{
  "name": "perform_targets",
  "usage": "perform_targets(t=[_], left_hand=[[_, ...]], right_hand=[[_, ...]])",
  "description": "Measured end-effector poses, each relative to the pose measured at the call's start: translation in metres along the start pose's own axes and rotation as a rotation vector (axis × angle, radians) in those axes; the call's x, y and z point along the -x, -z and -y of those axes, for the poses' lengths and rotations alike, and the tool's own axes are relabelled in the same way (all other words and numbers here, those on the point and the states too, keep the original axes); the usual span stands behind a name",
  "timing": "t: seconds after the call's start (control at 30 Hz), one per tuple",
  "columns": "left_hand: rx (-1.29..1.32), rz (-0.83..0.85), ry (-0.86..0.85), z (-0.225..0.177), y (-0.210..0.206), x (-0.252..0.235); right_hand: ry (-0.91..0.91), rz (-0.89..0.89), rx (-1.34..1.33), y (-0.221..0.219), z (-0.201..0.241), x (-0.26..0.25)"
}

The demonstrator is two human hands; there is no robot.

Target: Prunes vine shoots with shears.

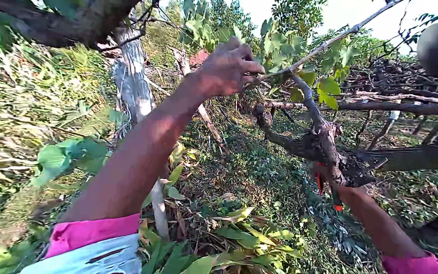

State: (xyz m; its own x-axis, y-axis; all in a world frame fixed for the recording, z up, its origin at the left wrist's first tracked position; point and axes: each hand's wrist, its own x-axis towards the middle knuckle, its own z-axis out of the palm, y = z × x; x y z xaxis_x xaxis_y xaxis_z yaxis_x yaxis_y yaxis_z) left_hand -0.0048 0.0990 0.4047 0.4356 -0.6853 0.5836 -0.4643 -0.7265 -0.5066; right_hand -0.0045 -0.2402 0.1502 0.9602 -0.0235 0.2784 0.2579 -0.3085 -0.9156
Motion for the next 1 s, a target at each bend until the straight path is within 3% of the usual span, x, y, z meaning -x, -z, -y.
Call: perform_targets(t=[0.07, 0.17, 0.23, 0.37, 0.5, 0.63, 1.0], left_hand=[[-0.003, -0.028, 0.004, -0.001, 0.003, 0.005], [-0.017, -0.1, -0.019, -0.007, 0.008, 0.004], [0.008, -0.066, -0.027, -0.01, 0.014, 0.001], [0.146, 0.099, -0.027, -0.007, 0.028, 0.003], [0.211, 0.066, 0.019, -0.006, 0.036, 0.017], [0.236, 0.002, 0.046, -0.016, 0.039, 0.024], [0.164, -0.015, 0.083, -0.034, 0.047, 0.028]], right_hand=[[-0.068, 0.221, 0.187, -0.022, -0.034, 0.012], [0.095, 0.448, 0.355, -0.058, -0.034, 0.033], [0.257, 0.437, 0.252, -0.08, -0.003, 0.045], [0.56, 0.286, -0.195, -0.113, 0.075, 0.057], [0.306, 0.305, -0.517, -0.117, 0.14, 0.064], [0.064, 0.369, -0.703, -0.12, 0.167, 0.079], [-0.123, 0.585, -1.058, -0.131, 0.2, 0.102]])
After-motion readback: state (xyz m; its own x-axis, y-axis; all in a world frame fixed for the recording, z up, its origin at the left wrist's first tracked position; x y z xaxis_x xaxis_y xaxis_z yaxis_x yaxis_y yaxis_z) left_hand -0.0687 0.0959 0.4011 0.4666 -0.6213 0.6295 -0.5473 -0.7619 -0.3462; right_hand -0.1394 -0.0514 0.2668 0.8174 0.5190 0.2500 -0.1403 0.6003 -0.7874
